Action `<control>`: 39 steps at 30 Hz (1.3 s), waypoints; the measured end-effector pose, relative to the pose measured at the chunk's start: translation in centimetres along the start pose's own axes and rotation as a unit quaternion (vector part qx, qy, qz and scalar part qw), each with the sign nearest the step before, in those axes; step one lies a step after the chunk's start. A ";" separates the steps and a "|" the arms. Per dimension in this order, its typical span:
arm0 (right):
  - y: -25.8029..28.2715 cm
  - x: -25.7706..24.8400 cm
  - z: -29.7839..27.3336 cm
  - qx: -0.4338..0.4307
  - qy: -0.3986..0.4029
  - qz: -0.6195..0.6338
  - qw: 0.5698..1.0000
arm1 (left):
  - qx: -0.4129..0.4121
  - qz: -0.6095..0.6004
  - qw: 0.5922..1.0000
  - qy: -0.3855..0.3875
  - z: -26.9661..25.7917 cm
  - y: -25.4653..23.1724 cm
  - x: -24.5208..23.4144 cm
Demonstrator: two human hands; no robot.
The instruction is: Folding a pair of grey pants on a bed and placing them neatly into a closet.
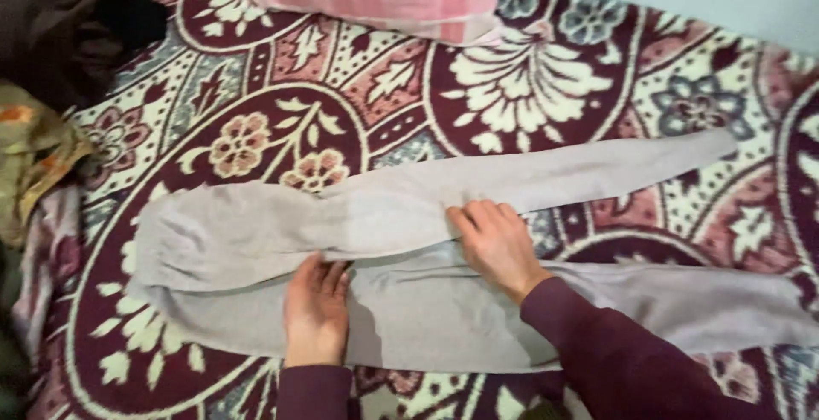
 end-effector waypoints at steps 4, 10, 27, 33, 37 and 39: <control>0.4 -4.2 0.3 -0.042 -0.067 -0.009 0.997 | -0.005 0.083 0.993 0.083 -0.4 2.1 1.2; -7.6 -4.0 0.6 0.296 0.106 -0.012 0.949 | 0.147 0.114 0.979 0.078 -7.2 -1.5 3.1; -25.1 -18.7 -3.9 0.078 -0.157 -0.266 0.948 | 0.112 -0.115 0.975 0.154 -13.0 -4.9 7.9; -16.0 -18.5 -17.9 0.137 -0.245 -0.264 0.923 | 0.133 -0.042 0.987 0.076 -6.1 -2.5 -1.8; -12.9 -15.2 -25.8 0.662 -0.290 0.130 0.679 | 0.083 0.010 0.993 -0.082 -8.5 -0.4 -2.2; -12.4 -14.3 -26.6 0.743 -0.334 0.310 0.490 | 0.092 0.043 0.990 -0.095 -10.2 -0.5 -0.4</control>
Point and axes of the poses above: each hand's wrist, its own z-axis towards the middle knuckle, its own x-axis out of the palm, y = z × x, the point moved 3 cm from there along z, towards the middle knuckle, and after that the axes turned 4 degrees about x, right-handed, at the moved point
